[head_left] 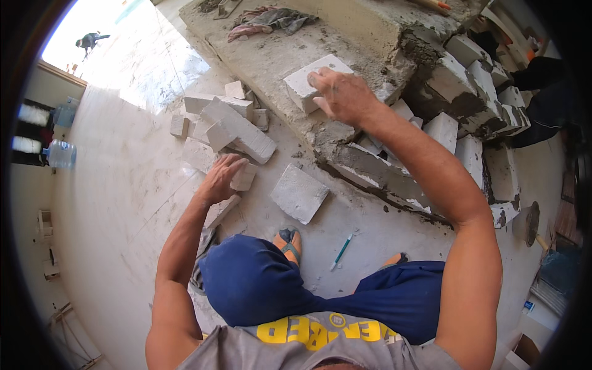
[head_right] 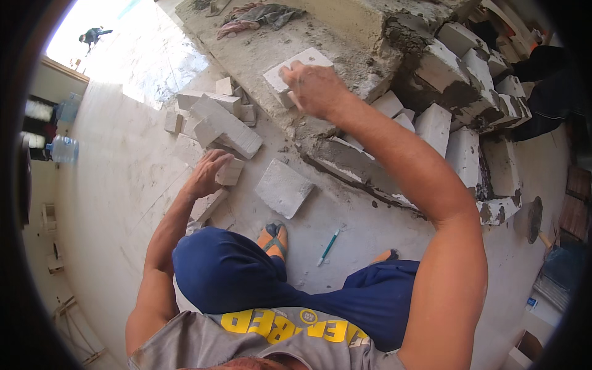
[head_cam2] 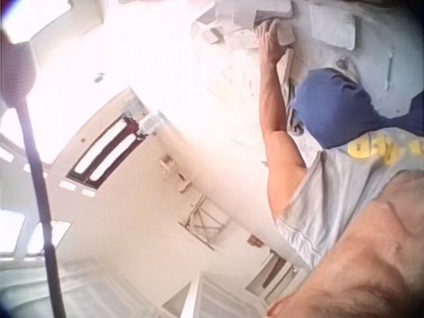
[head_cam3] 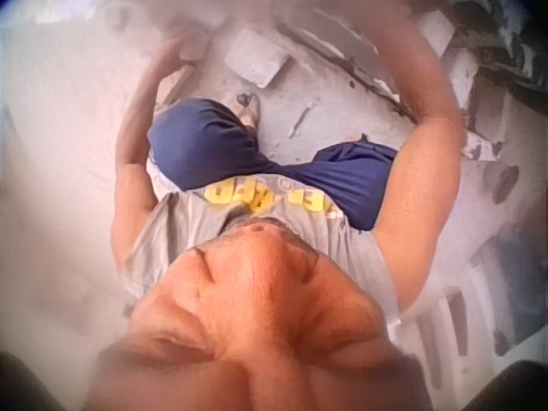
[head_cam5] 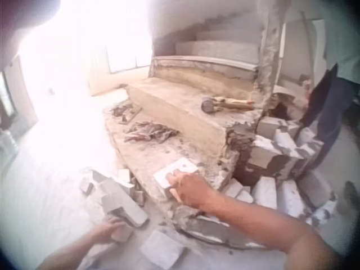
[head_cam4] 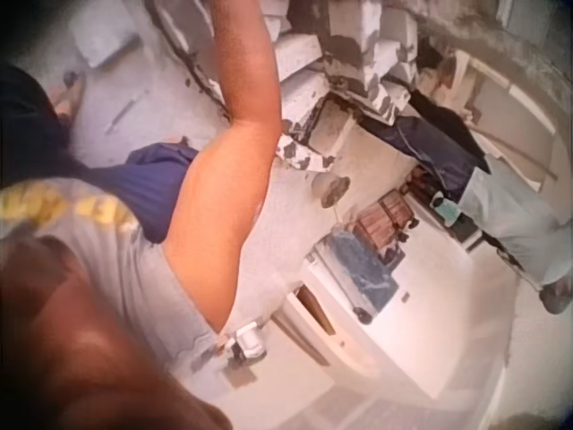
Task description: The person organizes and fits white bricks into a mortar-covered staircase structure, picking up pieces from the floor and placing them into the construction.
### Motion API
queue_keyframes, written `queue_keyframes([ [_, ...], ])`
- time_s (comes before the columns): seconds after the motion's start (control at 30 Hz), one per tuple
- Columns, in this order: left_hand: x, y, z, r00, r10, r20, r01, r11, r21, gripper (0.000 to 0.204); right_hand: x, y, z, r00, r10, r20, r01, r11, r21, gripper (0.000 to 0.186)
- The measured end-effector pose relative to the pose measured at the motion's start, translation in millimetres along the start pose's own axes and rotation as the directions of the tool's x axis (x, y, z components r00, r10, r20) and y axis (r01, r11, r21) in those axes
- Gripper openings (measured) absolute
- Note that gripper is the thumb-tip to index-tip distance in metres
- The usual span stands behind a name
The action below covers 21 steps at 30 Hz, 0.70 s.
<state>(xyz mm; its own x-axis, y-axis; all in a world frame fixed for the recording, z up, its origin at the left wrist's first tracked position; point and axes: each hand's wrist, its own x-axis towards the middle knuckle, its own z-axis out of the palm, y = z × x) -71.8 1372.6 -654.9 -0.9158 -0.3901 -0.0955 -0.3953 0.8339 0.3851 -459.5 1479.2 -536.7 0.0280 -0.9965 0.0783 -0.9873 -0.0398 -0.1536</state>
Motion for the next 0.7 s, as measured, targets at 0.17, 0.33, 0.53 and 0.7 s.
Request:
queue_keyframes([
  [0.17,-12,20,-72,0.923,-0.135,-0.360,0.072,0.980,-0.184,0.096,-29,-50,47,0.985,-0.140,-0.099,0.169,0.891,0.422,0.049],
  [0.33,-26,7,-98,0.764,-0.419,-0.491,0.018,0.775,-0.632,0.094,-28,-70,82,0.983,-0.170,-0.063,0.177,0.820,0.544,0.072],
  [0.53,-7,16,-96,0.547,-0.458,-0.700,-0.144,0.772,-0.619,0.083,-28,-101,102,0.974,-0.162,-0.158,0.223,0.812,0.540,0.079],
  [0.7,-5,11,-122,0.517,-0.472,-0.714,-0.134,0.779,-0.612,0.079,-27,-102,91,0.977,-0.211,-0.041,0.205,0.856,0.475,0.063],
])
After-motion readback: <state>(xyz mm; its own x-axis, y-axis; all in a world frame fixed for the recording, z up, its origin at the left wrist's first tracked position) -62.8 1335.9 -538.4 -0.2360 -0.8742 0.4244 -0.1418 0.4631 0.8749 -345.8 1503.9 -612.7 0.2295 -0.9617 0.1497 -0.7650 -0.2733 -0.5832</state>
